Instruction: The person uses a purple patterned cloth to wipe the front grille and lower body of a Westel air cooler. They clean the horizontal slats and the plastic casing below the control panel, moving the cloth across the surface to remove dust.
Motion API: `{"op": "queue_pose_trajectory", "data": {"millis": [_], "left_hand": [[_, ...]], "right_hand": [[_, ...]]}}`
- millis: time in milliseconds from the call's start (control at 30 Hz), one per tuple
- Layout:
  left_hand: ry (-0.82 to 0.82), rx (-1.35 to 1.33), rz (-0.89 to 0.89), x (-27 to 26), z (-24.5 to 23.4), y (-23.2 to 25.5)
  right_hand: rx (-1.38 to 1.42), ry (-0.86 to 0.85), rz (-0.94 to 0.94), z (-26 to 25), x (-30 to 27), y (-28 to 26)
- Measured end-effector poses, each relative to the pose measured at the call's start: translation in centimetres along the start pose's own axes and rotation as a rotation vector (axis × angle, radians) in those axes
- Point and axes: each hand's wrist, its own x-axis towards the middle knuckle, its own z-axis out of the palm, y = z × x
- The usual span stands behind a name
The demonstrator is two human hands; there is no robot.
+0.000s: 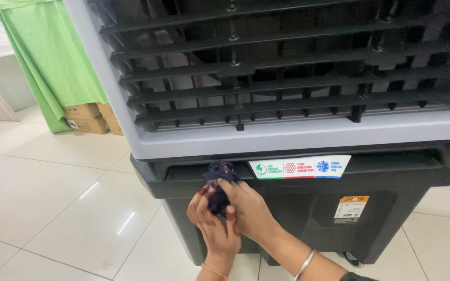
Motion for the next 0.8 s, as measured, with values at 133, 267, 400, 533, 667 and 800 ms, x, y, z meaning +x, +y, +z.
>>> {"op": "queue_pose_trajectory", "data": {"millis": [133,267,400,533,667,800], "left_hand": [[-0.246,0.003,-0.001,1.2,-1.2,2.1],[-0.312,0.069,-0.044,3.4,0.5,3.1],[-0.322,0.212,0.029,3.7,1.3,1.4],[-0.278,0.469,0.232,3.0,0.9,-4.7],[-0.139,0.409,0.266,4.3,-5.3,-12.8],[0.006,0.21,-0.116,8.0,-8.0,-16.1]], "right_hand": [[-0.153,-0.009,0.058,-0.2,3.7,-2.0],[0.047,-0.218,0.151,-3.7,4.8,-2.5],[0.056,-0.193,0.313,-7.7,3.4,-0.9],[-0.444,0.399,0.067,-8.3,-0.7,1.6],[-0.737,0.547,0.115,-7.6,-2.1,5.1],[-0.833,0.558,0.044,-5.6,-2.6,8.0]]}}
